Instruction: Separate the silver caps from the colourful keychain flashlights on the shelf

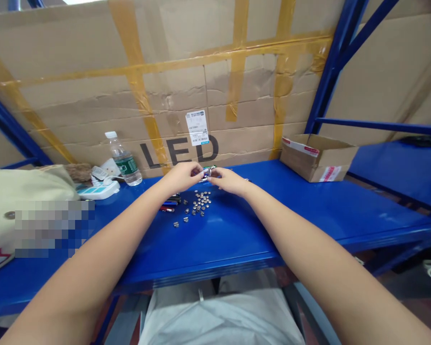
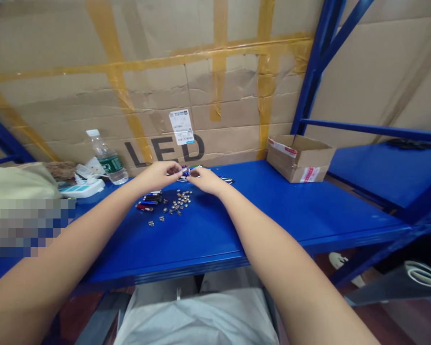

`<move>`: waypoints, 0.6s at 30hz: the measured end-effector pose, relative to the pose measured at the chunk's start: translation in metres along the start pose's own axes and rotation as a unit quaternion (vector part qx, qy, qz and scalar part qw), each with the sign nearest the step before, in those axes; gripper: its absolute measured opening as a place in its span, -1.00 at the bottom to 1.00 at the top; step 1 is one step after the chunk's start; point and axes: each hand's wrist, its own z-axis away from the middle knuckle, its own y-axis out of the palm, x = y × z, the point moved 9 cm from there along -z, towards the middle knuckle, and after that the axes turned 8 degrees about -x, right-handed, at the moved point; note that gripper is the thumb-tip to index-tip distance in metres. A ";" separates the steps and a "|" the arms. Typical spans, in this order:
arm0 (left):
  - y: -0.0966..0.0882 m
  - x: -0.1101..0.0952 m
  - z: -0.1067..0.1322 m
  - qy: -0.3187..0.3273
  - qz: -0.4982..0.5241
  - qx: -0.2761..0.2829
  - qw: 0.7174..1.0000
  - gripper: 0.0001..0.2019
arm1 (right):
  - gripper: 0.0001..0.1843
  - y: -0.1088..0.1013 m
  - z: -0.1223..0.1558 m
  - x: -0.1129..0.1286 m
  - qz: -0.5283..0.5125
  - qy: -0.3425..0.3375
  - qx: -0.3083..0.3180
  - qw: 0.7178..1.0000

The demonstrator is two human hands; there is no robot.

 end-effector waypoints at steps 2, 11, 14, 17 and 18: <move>-0.011 0.004 0.023 -0.003 0.014 0.000 1.000 -0.77 | -0.76 0.015 0.007 0.014 -0.072 -0.012 0.044 0.996; -0.022 0.020 0.063 0.038 0.047 -0.035 0.998 -0.67 | -0.78 0.038 0.024 0.033 -0.132 -0.008 0.140 0.981; -0.019 0.014 0.063 0.072 0.029 -0.024 0.997 -0.66 | -0.80 0.037 0.026 0.034 -0.017 -0.041 0.127 0.991; -0.016 0.012 0.063 0.079 0.024 -0.019 0.996 -0.67 | -0.85 0.037 0.026 0.040 0.101 -0.104 0.103 0.984; -0.015 0.012 0.063 0.079 0.022 -0.023 0.996 -0.67 | -0.86 0.038 0.027 0.043 0.124 -0.122 0.098 0.980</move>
